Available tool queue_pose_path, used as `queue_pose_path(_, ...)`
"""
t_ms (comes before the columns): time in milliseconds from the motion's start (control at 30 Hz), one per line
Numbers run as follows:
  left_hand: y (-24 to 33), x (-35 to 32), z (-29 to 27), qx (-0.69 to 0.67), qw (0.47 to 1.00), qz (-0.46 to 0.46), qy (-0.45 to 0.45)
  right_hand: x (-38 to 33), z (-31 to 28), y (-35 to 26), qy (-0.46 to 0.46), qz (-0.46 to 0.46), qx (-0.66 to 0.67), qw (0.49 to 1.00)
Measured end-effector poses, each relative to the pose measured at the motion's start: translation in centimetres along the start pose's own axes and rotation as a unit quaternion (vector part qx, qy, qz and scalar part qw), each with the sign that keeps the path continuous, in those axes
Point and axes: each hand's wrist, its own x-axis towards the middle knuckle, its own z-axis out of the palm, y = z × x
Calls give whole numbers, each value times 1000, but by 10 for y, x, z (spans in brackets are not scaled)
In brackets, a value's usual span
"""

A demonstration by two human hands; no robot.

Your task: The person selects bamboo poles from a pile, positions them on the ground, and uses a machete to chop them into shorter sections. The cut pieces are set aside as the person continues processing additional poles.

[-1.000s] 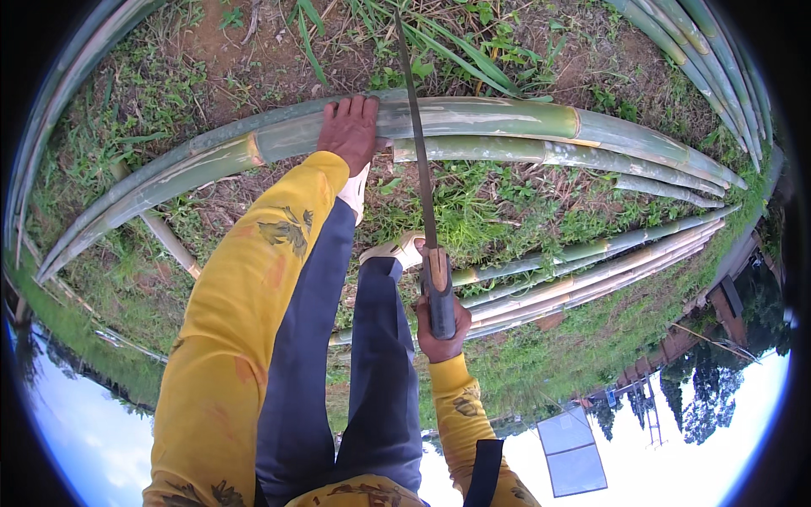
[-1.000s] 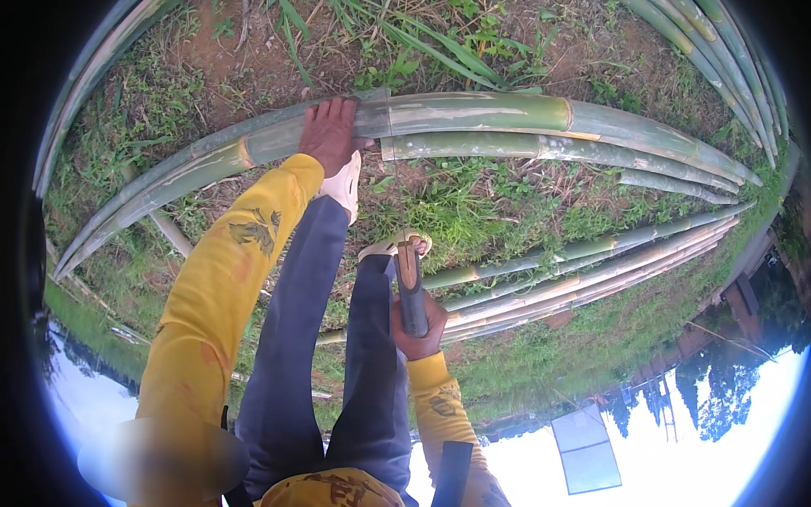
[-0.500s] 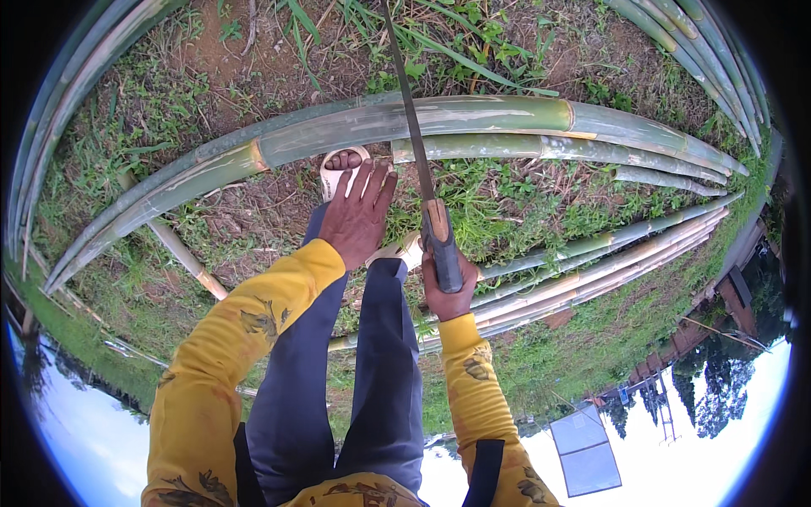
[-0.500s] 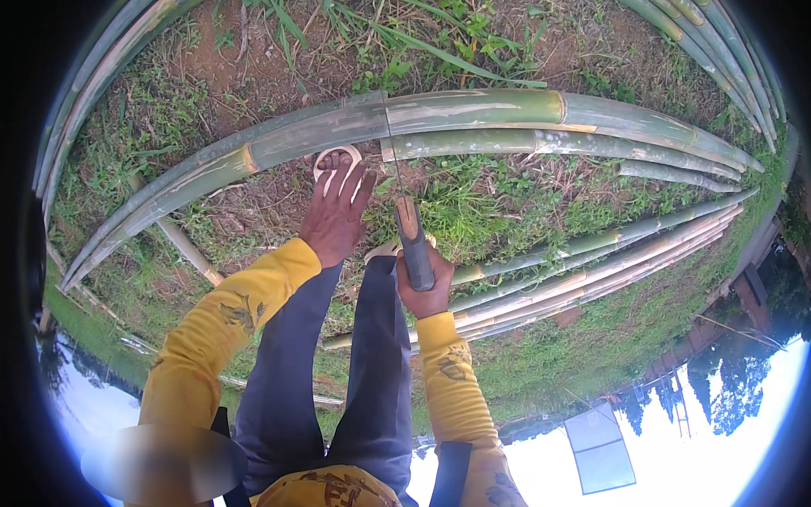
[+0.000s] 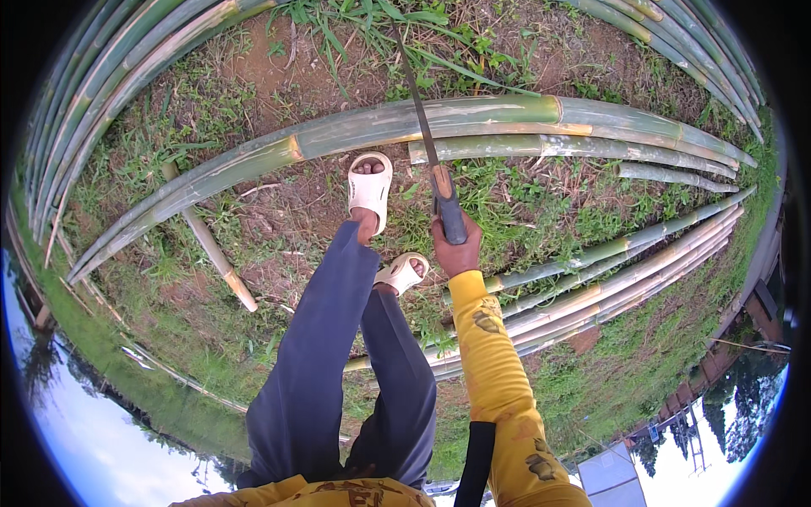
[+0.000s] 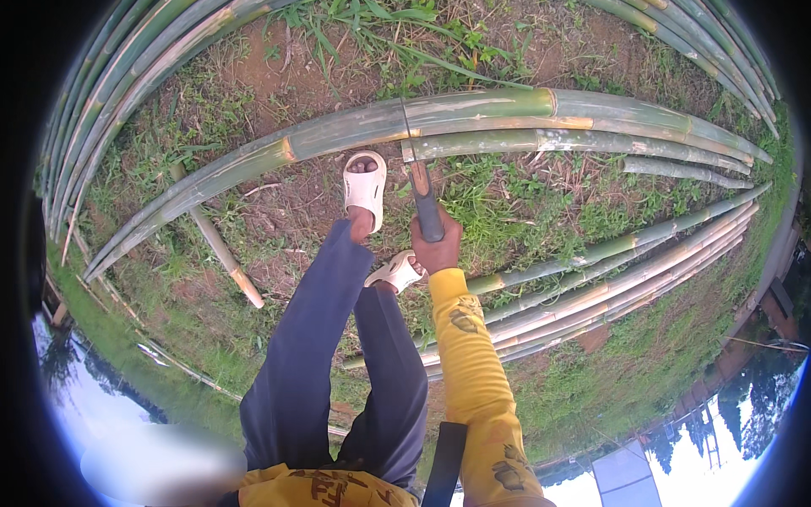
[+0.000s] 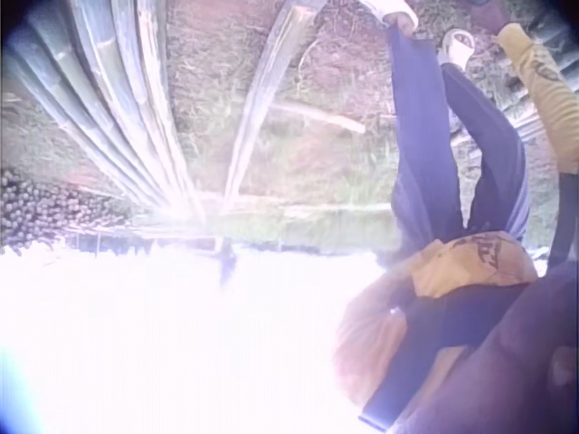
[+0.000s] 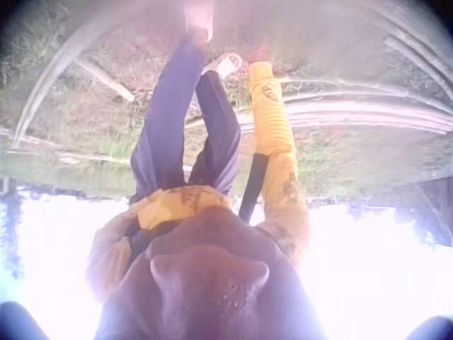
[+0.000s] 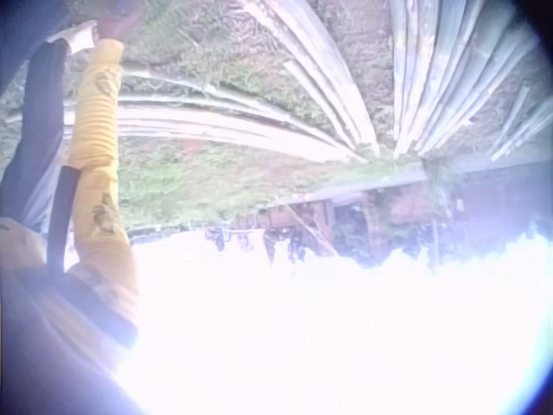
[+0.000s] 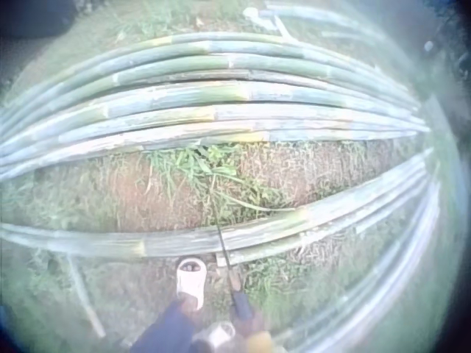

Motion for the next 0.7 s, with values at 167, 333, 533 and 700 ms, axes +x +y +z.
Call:
queue_pose_path(167,13,-11,-66,-106,983,46,-140,9,-1,18,25,-46,0,999)
queue_pose_path(333,-50,100,-306,297,779,62,549,-4,2,39,40,-57,-7,998)
queue_pose_path(533,-104,190,-415,412,661,5,627,-3,10,59,14,-102,6,995)
queue_pose_path(700,-108,224,-429,420,665,-13,618,4,12,84,16,-173,-3,985)
